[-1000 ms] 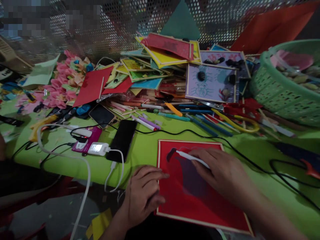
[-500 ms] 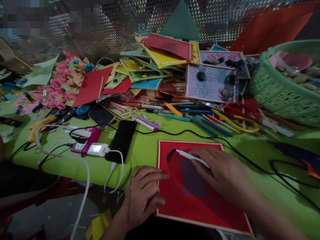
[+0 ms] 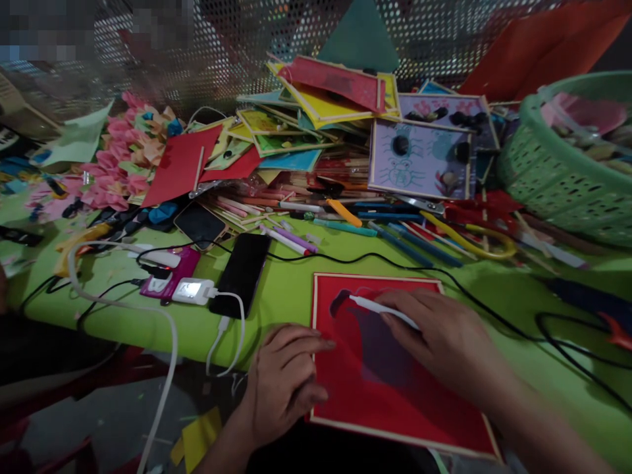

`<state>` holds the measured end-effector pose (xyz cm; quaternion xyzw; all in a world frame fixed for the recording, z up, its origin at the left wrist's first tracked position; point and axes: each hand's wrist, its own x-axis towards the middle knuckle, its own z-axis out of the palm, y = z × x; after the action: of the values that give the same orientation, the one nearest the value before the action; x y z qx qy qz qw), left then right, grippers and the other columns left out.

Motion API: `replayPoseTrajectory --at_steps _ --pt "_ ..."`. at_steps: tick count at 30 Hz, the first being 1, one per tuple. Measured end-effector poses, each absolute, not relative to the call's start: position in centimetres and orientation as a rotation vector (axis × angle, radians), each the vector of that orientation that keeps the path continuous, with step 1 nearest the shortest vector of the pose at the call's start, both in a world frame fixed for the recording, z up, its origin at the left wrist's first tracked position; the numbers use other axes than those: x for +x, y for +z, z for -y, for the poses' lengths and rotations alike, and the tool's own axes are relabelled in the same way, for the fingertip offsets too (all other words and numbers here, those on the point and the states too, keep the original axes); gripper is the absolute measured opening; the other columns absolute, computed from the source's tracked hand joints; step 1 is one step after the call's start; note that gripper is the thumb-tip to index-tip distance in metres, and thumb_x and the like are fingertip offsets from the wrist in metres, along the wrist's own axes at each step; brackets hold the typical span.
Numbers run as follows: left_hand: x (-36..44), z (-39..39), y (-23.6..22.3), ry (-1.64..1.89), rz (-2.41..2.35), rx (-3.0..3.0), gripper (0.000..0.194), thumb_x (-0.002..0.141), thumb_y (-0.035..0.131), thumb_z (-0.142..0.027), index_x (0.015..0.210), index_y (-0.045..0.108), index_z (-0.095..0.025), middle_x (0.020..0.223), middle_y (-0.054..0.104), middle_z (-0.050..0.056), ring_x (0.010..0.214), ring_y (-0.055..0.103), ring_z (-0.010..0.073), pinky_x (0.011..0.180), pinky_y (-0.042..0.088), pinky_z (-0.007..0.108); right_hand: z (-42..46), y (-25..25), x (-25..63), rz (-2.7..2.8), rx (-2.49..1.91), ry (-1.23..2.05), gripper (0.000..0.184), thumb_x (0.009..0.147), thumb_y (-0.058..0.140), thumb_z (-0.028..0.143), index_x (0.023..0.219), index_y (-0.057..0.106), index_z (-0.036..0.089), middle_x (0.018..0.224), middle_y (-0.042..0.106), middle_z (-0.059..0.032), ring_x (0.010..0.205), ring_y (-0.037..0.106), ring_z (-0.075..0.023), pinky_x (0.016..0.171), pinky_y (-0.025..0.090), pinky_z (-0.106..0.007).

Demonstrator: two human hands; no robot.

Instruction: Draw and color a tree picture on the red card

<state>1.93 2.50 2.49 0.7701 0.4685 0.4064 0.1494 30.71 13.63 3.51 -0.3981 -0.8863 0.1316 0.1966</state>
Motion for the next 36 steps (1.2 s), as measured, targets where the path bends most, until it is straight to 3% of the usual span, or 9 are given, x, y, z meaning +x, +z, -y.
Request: replayPoseTrajectory --at_steps 5,11,15,25,36 --pt "1.8 -2.4 2.3 1.142 -1.348 2.229 0.057 0.122 0.040 -0.057 0.085 0.066 -0.023 0.120 0.088 0.005 0.116 0.077 0.0209 0.105 0.053 0.038 -13.4 3.6 30.5 2.536 -1.037 0.465 0.028 0.115 0.054 0.037 0.129 0.078 0.033 0.115 0.089 -0.0046 0.091 0.085 -0.0266 0.077 0.064 -0.039" --pt "1.8 -2.1 2.2 1.099 -1.367 2.230 0.055 0.121 0.043 -0.057 0.086 0.068 -0.023 0.123 0.088 0.005 0.119 0.076 0.0213 0.108 0.053 0.039 -13.4 3.9 30.4 2.515 -1.090 0.363 0.029 0.113 0.055 0.035 0.126 0.081 0.028 0.113 0.089 -0.0099 0.091 0.085 -0.0283 0.079 0.065 -0.040" --pt "1.9 -2.3 2.3 1.130 -1.367 2.217 0.057 0.122 0.040 -0.058 0.086 0.068 -0.023 0.122 0.088 0.005 0.117 0.076 0.0211 0.106 0.054 0.039 -13.5 3.9 30.4 2.543 -1.040 0.408 0.028 0.114 0.055 0.033 0.125 0.080 0.030 0.111 0.089 -0.0079 0.087 0.085 -0.0263 0.074 0.063 -0.037" --pt "1.9 -2.3 2.2 1.182 -1.340 2.191 0.054 0.121 0.043 -0.058 0.087 0.068 -0.023 0.119 0.088 0.006 0.116 0.077 0.0215 0.106 0.054 0.039 -13.7 3.9 30.8 2.494 -1.122 0.268 0.026 0.113 0.056 0.035 0.124 0.079 0.028 0.112 0.089 -0.0075 0.087 0.085 -0.0280 0.077 0.063 -0.041" --pt "2.0 -2.6 2.5 1.204 -1.340 2.200 0.054 0.121 0.043 -0.059 0.086 0.063 -0.023 0.119 0.088 0.002 0.115 0.077 0.0184 0.105 0.052 0.036 -13.9 4.8 30.3 2.493 -1.060 0.225 0.024 0.114 0.056 0.036 0.119 0.077 0.026 0.104 0.089 -0.0072 0.082 0.085 -0.0263 0.071 0.062 -0.038"
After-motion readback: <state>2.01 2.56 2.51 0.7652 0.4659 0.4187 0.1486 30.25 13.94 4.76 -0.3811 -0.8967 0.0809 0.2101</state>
